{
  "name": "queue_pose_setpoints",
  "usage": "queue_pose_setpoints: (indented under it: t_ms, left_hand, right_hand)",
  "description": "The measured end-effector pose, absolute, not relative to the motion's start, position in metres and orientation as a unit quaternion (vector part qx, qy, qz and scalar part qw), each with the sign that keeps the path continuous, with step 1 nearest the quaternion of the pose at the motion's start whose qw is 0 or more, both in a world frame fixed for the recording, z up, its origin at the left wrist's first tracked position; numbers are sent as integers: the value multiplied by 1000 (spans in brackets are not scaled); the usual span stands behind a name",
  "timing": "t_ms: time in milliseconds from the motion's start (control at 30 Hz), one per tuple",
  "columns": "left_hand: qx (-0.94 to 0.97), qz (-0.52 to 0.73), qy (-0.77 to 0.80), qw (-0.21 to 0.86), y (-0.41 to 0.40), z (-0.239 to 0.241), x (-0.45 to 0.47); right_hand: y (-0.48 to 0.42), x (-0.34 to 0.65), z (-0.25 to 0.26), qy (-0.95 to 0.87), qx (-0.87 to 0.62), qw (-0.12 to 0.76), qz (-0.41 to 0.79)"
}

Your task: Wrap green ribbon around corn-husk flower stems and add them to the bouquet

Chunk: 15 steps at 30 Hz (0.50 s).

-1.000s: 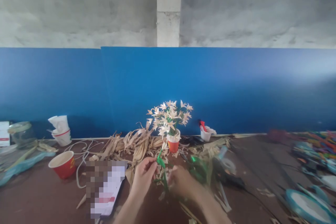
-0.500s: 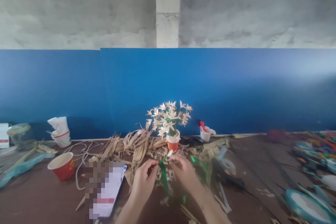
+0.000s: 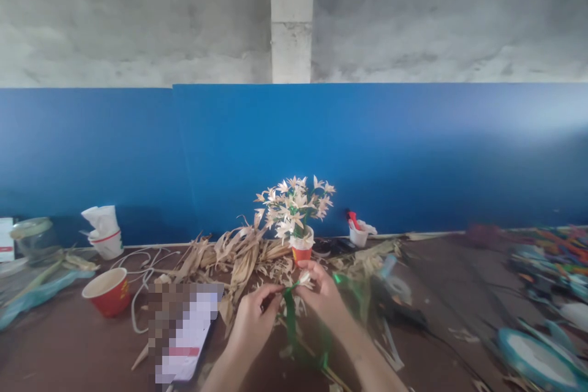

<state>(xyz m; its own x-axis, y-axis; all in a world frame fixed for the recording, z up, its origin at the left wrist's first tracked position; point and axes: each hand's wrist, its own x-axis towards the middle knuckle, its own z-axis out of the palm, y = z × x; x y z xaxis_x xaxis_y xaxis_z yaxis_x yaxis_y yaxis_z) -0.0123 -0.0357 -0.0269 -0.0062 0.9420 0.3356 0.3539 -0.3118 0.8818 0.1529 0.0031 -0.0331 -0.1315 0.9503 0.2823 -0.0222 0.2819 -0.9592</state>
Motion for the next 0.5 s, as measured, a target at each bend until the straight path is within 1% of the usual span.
queue_pose_setpoints:
  t_ms: [233,500]
  left_hand:
    - [686,470,513,211,-37,-28,-14]
    - [693,444,523,221,-41,-26,-13]
  right_hand:
    - [6,155,-39,-613,-375,537,442]
    - [5,157,-40,-599,-373,542,456]
